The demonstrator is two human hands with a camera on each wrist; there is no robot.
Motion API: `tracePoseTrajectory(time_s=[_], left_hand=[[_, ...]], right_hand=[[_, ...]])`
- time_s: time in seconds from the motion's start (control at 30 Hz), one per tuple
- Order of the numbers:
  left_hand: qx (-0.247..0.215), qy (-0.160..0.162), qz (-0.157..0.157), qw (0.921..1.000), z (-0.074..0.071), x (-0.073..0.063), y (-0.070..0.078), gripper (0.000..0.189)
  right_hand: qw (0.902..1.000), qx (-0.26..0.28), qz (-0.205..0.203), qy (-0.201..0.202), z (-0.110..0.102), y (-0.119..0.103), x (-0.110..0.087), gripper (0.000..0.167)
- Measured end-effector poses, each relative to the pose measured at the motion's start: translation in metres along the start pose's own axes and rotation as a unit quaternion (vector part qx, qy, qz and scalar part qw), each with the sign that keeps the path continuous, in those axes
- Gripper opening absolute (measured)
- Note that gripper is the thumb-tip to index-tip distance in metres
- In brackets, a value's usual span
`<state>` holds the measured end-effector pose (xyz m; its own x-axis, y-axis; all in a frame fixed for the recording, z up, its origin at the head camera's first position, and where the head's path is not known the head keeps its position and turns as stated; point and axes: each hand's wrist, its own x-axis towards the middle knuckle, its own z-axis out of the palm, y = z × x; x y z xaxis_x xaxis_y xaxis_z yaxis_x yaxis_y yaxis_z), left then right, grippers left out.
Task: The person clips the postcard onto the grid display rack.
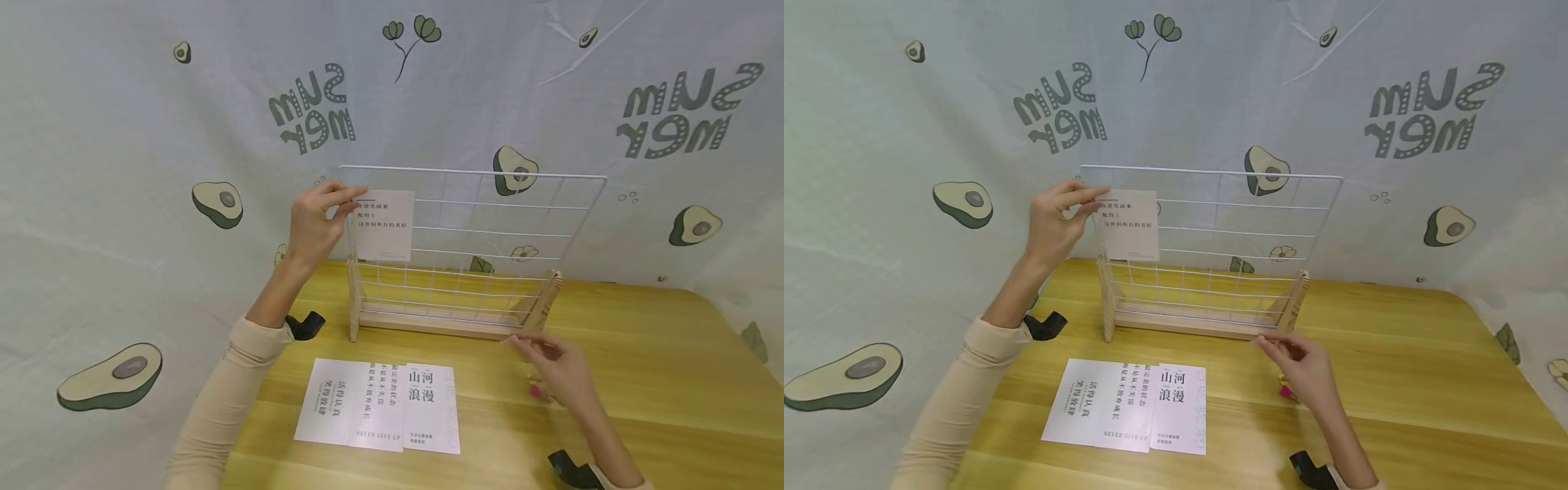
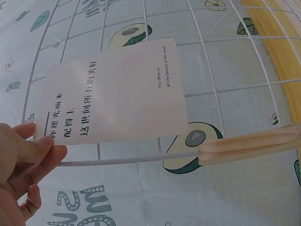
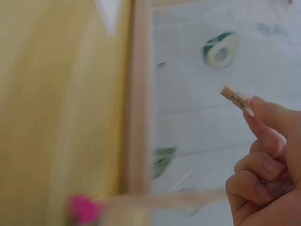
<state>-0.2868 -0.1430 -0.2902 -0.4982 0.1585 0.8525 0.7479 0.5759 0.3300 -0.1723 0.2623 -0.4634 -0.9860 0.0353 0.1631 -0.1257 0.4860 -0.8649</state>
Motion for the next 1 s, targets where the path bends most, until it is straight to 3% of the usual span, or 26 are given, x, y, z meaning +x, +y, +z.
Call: tracePoseTrajectory(time_s=[0.2, 0.47, 0.67, 1.0], left_hand=[[0.025, 0.009, 0.011, 0.9996, 0.000, 0.001, 0.002, 0.022], [0.026, 0.022, 0.011, 0.9994, 0.001, 0.005, 0.002, 0.020], [0.033, 0.020, 0.009, 0.9992, 0.004, 0.005, 0.000, 0.020], [0.050, 0.015, -0.002, 0.9986, 0.001, 0.008, 0.002, 0.020]], right_hand=[[0.9924, 0.082, -0.092, 0.000, 0.000, -0.065, 0.034, 0.022], [0.9816, 0.128, -0.142, 0.013, 0.011, -0.138, 0.079, 0.024], [0.9735, 0.146, -0.171, 0.042, 0.030, -0.169, 0.103, 0.026], [0.9454, 0.200, -0.240, 0.092, 0.060, -0.200, 0.126, 0.021]])
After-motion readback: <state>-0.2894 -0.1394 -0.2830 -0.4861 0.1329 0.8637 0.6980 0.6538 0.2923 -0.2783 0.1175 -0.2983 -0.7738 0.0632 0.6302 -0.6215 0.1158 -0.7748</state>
